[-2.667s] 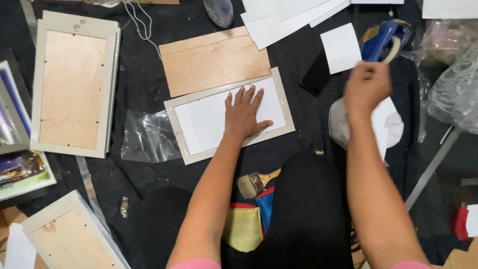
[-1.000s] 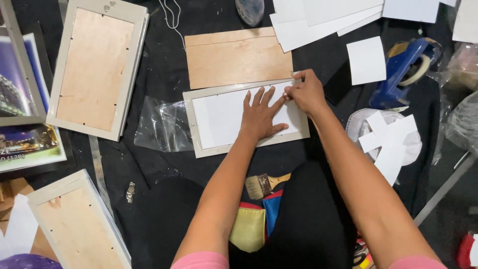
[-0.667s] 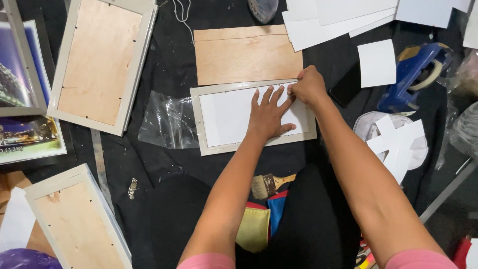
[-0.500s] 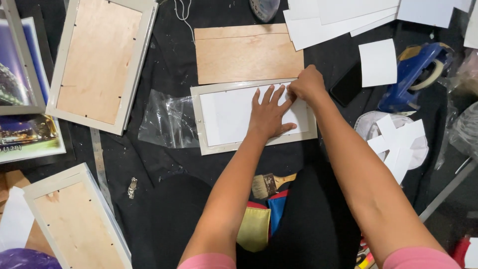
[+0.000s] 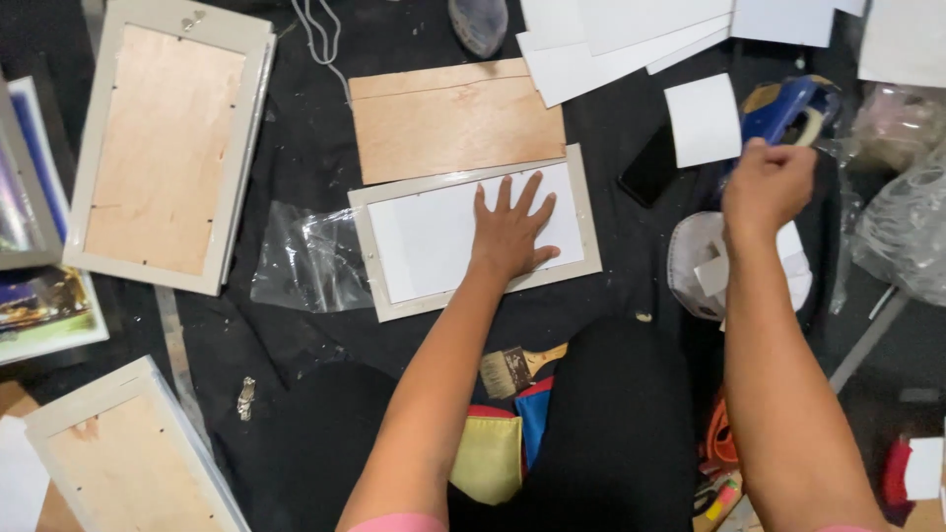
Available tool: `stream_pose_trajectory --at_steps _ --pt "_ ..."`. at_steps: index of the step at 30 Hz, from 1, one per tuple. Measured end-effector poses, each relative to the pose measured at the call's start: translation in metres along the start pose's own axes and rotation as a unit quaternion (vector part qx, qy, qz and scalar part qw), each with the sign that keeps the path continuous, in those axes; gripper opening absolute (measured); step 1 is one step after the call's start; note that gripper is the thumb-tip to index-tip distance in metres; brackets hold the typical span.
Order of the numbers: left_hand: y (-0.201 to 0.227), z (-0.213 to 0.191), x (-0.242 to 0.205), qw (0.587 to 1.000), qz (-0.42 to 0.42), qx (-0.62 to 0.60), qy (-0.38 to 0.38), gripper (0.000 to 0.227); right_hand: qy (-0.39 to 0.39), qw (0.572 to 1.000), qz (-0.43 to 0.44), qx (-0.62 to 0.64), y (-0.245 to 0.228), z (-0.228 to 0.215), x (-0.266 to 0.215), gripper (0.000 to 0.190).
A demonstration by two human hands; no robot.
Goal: The person is cutting a backing board to size using a utility knife and a metal ruler, then placing it into a picture frame.
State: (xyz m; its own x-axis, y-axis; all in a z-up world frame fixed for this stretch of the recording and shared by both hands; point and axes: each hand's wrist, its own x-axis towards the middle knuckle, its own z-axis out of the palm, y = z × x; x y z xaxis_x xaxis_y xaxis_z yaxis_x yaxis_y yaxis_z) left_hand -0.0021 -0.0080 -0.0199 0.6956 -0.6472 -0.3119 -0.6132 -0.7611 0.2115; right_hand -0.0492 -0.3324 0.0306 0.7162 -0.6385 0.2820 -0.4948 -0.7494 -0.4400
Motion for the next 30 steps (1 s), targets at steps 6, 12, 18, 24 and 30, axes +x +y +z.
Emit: stream_pose_trajectory --at_steps 6,12,18,24,30 --pt "0.007 -0.008 0.002 1.000 -0.012 -0.002 -0.013 0.087 -0.120 0.964 0.221 0.087 0.061 -0.049 0.014 0.037" --pt "0.007 -0.009 0.002 0.999 -0.019 0.018 -0.030 0.087 -0.202 0.892 0.402 0.034 0.014 -0.081 0.026 0.031" --pt "0.007 -0.013 0.004 0.998 -0.025 0.026 -0.050 0.086 -0.173 0.887 0.406 0.138 0.010 -0.092 0.013 0.023" --pt "0.008 -0.016 0.003 0.998 -0.024 0.027 -0.056 0.086 -0.177 0.913 0.356 0.092 0.040 -0.077 0.001 0.033" --pt "0.006 -0.010 0.001 0.999 -0.028 0.019 -0.037 0.087 -0.199 0.907 0.370 0.022 0.099 -0.042 -0.010 0.031"
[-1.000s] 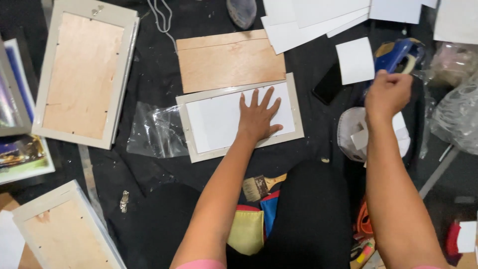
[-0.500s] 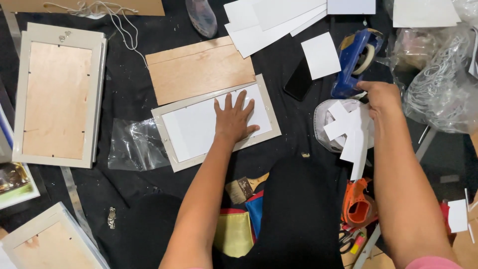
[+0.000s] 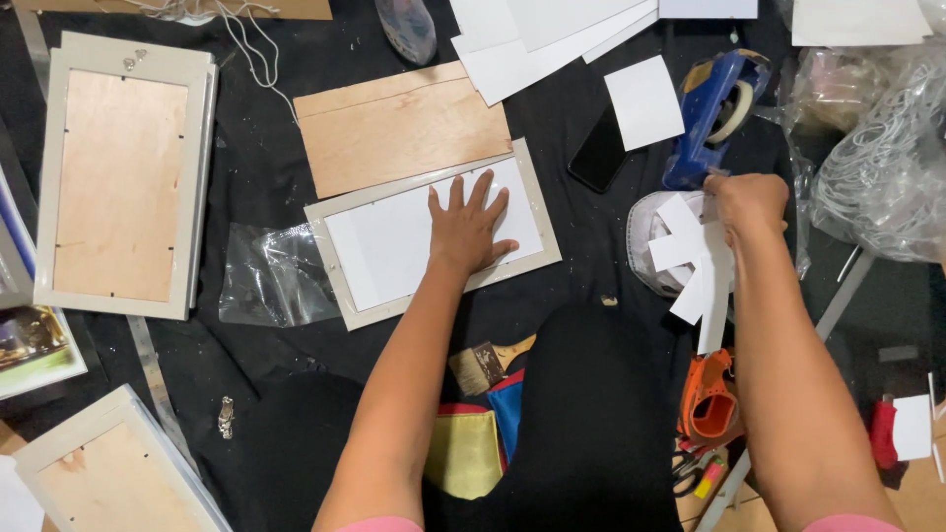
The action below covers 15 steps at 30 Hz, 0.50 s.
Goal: The person is cutting a backing board to size using a utility knife and a metal ruler, then placing it into a picture frame.
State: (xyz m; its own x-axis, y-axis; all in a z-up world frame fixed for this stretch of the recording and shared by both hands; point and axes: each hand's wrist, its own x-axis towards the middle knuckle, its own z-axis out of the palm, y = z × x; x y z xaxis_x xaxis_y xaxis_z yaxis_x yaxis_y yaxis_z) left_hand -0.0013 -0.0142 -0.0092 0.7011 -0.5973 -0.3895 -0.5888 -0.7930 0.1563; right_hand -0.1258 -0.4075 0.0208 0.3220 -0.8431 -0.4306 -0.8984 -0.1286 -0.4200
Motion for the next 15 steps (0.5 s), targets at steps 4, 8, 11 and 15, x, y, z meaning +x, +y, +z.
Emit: stream_pose_trajectory --at_steps 4,8,11,15 --pt "-0.001 0.005 0.001 1.000 0.008 0.004 0.012 0.088 0.015 0.971 -0.161 -0.176 -0.012 0.012 0.017 0.028" --pt "-0.002 0.005 0.001 1.000 0.013 0.004 0.025 0.088 0.178 0.911 -0.230 -0.291 -0.050 0.001 -0.045 0.030" --pt "-0.006 0.005 0.002 0.998 0.013 -0.022 0.055 0.062 0.224 0.870 -0.404 -0.173 -0.050 0.005 -0.081 0.006" --pt "-0.002 -0.010 0.001 0.999 -0.006 0.023 -0.025 0.053 -0.087 0.922 -0.374 0.058 -0.083 0.046 -0.175 0.007"
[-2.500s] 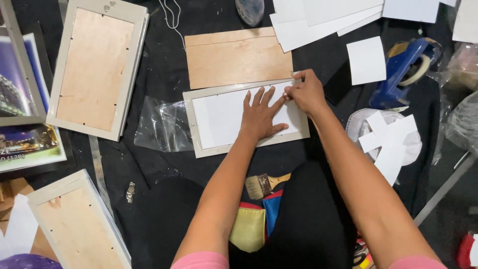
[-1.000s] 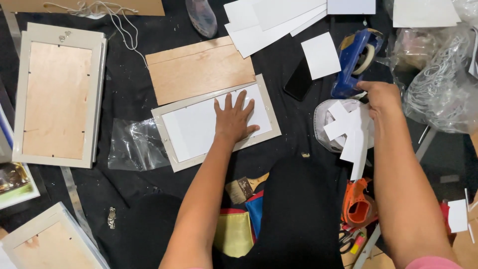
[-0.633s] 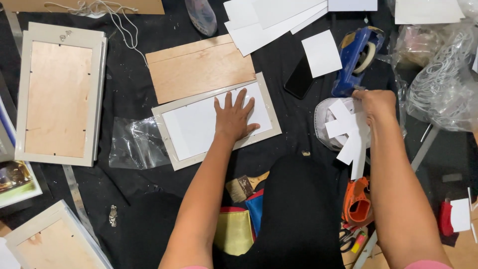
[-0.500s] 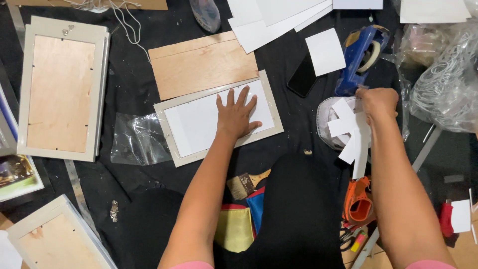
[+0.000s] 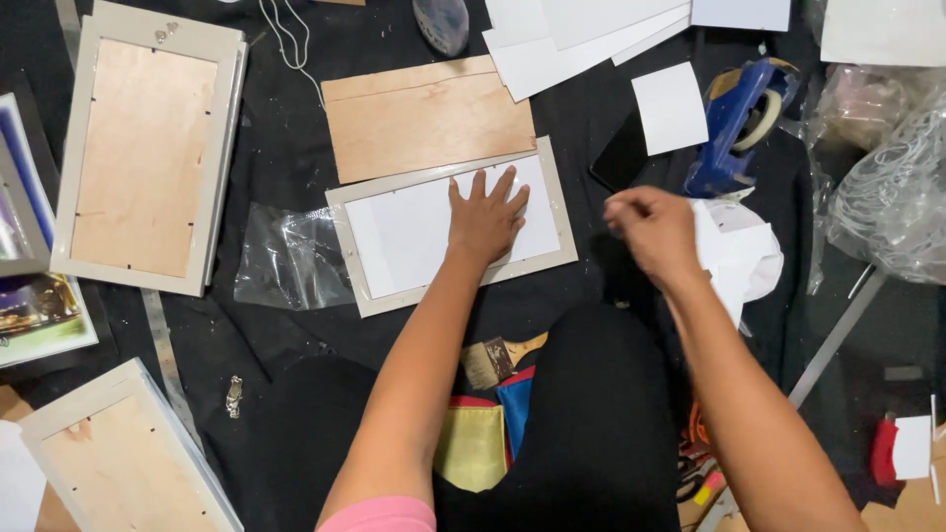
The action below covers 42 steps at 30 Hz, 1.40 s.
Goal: The person is cutting a backing board to size using a utility knife and a metal ruler, then placing it into a picture frame.
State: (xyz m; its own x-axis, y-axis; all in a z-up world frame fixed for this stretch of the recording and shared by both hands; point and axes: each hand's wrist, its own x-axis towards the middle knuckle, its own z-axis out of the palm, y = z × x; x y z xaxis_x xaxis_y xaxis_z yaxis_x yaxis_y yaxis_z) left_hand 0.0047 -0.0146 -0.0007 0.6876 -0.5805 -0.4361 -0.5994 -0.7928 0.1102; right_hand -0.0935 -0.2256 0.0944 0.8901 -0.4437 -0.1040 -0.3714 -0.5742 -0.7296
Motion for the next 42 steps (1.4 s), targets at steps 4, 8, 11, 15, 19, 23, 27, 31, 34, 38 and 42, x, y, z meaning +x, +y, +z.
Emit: stream_pose_trajectory --at_steps 4,8,11,15,19,23,27,31,34,38,42 --pt "0.000 -0.002 -0.003 1.000 -0.002 -0.009 -0.002 0.051 -0.168 0.974 0.141 0.060 0.011 0.069 -0.006 0.030" --pt "0.001 -0.001 -0.004 1.000 -0.001 -0.008 0.009 0.050 -0.217 0.961 0.169 0.004 0.028 0.106 0.000 0.043" --pt "0.001 0.002 -0.003 1.000 -0.001 -0.007 0.014 0.050 -0.195 0.966 0.168 -0.004 0.045 0.120 0.001 0.037" --pt "0.001 -0.001 -0.005 1.000 0.002 -0.017 0.012 0.049 -0.193 0.964 0.177 -0.050 0.016 0.113 0.000 0.038" --pt "0.001 0.002 -0.003 1.000 0.005 -0.017 0.014 0.050 -0.202 0.954 0.195 -0.107 0.017 0.121 0.009 0.052" --pt "0.001 0.004 -0.001 1.000 0.008 -0.017 0.010 0.050 -0.222 0.933 0.208 -0.193 0.029 0.130 0.025 0.083" --pt "0.002 0.005 -0.004 1.000 0.008 -0.016 0.010 0.051 -0.236 0.926 0.166 -0.245 0.016 0.117 0.019 0.082" --pt "0.000 -0.013 -0.014 1.000 0.010 -0.012 0.005 0.061 -0.201 0.935 0.115 -0.267 -0.003 0.064 0.018 0.049" --pt "0.000 -0.020 -0.016 1.000 0.012 -0.008 -0.003 0.073 0.030 0.974 0.008 -0.223 0.031 -0.001 0.032 0.019" --pt "0.003 0.010 0.000 0.988 0.008 -0.100 0.120 0.072 0.261 0.957 0.019 -0.124 0.136 -0.088 0.066 0.023" --pt "-0.003 -0.017 -0.024 0.956 0.029 -0.129 0.262 0.079 0.142 0.971 0.185 -0.052 0.123 -0.107 0.070 0.038"
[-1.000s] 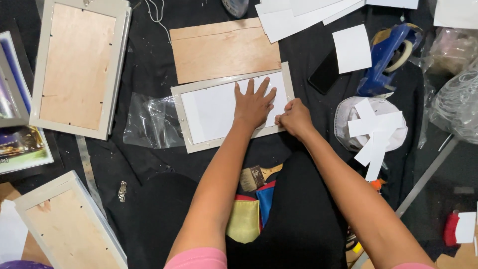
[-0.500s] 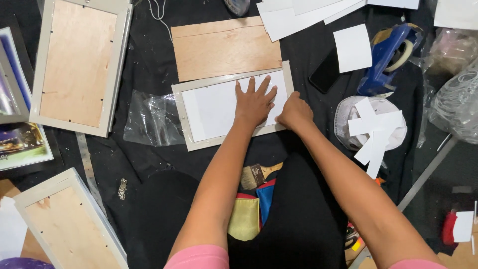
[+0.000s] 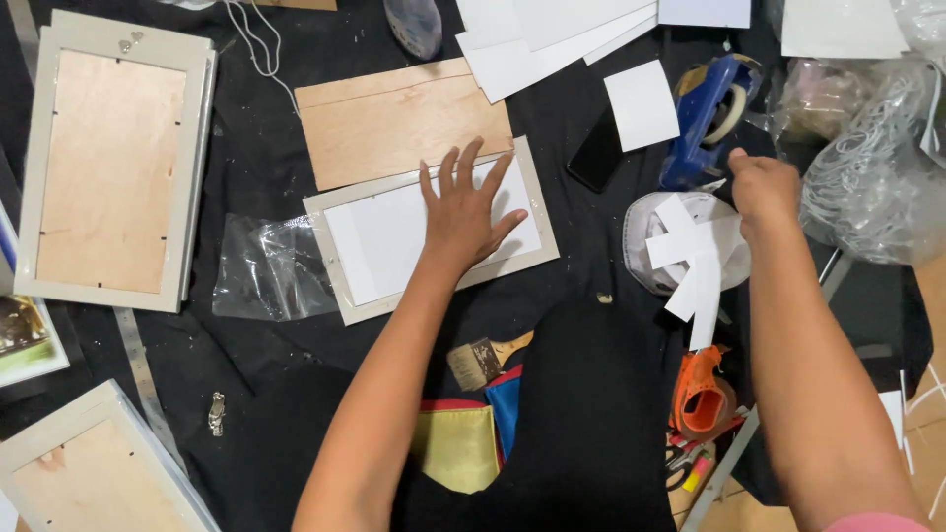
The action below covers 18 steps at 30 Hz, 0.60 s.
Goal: The person is cutting a backing board to size using a utility knife and a metal ruler, then placing it into a picture frame.
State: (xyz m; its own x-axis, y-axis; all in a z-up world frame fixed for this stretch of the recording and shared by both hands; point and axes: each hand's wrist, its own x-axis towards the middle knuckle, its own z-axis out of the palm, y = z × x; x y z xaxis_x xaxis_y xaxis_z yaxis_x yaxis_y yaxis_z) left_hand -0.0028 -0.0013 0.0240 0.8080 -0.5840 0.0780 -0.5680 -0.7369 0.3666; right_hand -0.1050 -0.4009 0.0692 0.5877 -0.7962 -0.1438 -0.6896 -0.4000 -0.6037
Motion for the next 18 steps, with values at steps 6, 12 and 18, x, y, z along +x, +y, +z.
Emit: stream_pose_trajectory --at_steps 6,12,18 --pt "0.011 -0.087 -0.033 0.994 -0.034 -0.087 0.060 0.076 -0.098 0.984 0.145 0.039 -0.028 0.006 0.000 0.030" --pt "-0.002 -0.126 -0.070 0.989 -0.054 -0.119 0.074 0.078 -0.041 0.973 0.170 0.153 -0.008 0.006 0.010 0.023" --pt "-0.027 -0.146 -0.091 0.978 -0.109 -0.121 0.128 0.080 -0.109 0.975 0.196 -0.003 -0.026 -0.011 -0.017 0.024"
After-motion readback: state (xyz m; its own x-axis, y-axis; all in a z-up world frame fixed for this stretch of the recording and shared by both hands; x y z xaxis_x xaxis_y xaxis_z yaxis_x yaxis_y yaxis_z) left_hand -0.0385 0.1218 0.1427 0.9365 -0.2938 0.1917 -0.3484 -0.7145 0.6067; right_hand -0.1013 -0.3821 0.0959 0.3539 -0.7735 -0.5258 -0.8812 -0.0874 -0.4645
